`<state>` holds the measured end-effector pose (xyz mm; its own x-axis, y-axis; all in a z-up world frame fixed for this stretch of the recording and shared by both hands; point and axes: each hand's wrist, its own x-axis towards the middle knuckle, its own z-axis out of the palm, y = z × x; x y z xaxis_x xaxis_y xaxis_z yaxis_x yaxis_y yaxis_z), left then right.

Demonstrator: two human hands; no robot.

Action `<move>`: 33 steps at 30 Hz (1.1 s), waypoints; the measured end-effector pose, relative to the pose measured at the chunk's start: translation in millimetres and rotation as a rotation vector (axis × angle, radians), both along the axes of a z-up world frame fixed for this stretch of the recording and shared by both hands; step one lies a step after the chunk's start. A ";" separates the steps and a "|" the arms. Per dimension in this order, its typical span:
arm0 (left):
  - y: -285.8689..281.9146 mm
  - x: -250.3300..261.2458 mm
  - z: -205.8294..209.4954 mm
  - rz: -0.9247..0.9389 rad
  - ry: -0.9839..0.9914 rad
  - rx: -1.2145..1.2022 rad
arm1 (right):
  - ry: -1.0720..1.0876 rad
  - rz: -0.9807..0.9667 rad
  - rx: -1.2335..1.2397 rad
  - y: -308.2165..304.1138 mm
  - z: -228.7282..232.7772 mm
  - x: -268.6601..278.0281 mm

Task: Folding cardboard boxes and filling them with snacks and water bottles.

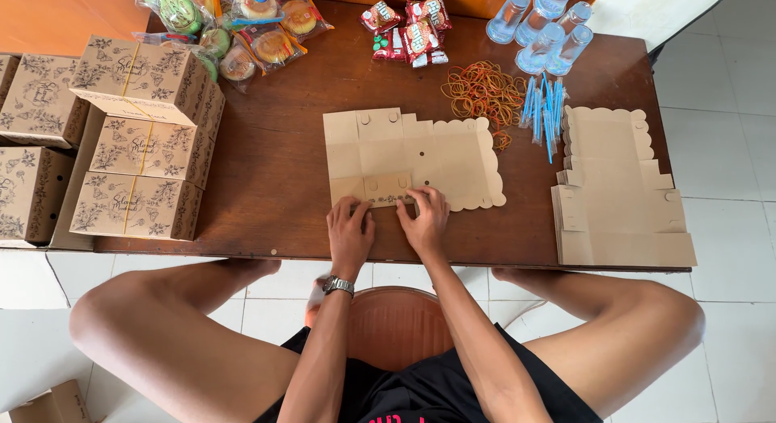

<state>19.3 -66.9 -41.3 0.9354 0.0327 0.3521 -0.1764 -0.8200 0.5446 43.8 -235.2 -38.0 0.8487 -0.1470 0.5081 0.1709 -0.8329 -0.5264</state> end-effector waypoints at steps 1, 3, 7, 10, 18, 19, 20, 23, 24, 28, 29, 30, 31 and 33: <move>-1.1 0.0 -0.2 0.002 0.001 0.000 | 0.001 0.002 0.000 0.6 1.5 -0.3; -3.5 1.0 -0.3 0.023 0.000 0.017 | 0.011 -0.006 -0.010 1.7 4.8 -0.1; -14.7 7.3 -5.9 0.072 -0.036 0.021 | 0.079 0.001 -0.038 2.6 10.5 -0.6; -23.7 10.5 -9.9 0.140 -0.050 0.040 | 0.084 -0.009 -0.071 4.5 11.9 -1.5; -38.5 16.5 -10.9 0.278 -0.066 0.095 | 0.101 -0.015 -0.102 4.5 5.4 0.6; -39.2 15.4 -11.3 0.277 -0.062 0.096 | 0.105 -0.016 -0.102 4.2 5.3 -0.5; -39.7 16.0 -11.5 0.289 -0.062 0.093 | 0.100 -0.012 -0.099 4.1 5.4 -0.2; -40.6 17.8 -11.5 0.309 -0.058 0.086 | 0.101 -0.006 -0.094 3.0 5.3 0.7; -40.2 17.9 -11.3 0.323 -0.053 0.082 | 0.107 0.001 -0.090 3.1 5.2 0.5; -40.0 17.2 -6.9 0.322 -0.049 0.082 | 0.112 0.009 -0.090 2.8 4.5 0.3; -39.5 17.0 -6.1 0.322 -0.036 0.081 | 0.113 0.012 -0.083 3.1 4.2 0.5; -40.4 16.5 -5.5 0.320 -0.021 0.078 | 0.114 0.012 -0.079 2.0 3.8 0.2; -40.6 16.5 -7.3 0.318 -0.020 0.078 | 0.116 0.011 -0.079 1.2 3.2 0.4; -39.2 17.0 -10.3 0.315 -0.008 0.080 | 0.123 0.021 -0.048 1.2 2.1 1.3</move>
<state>36.2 -106.1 -51.6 0.8808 0.2920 0.3728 0.0889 -0.8752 0.4755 45.1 -234.0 -35.9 0.9078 -0.1065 0.4056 0.1252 -0.8544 -0.5044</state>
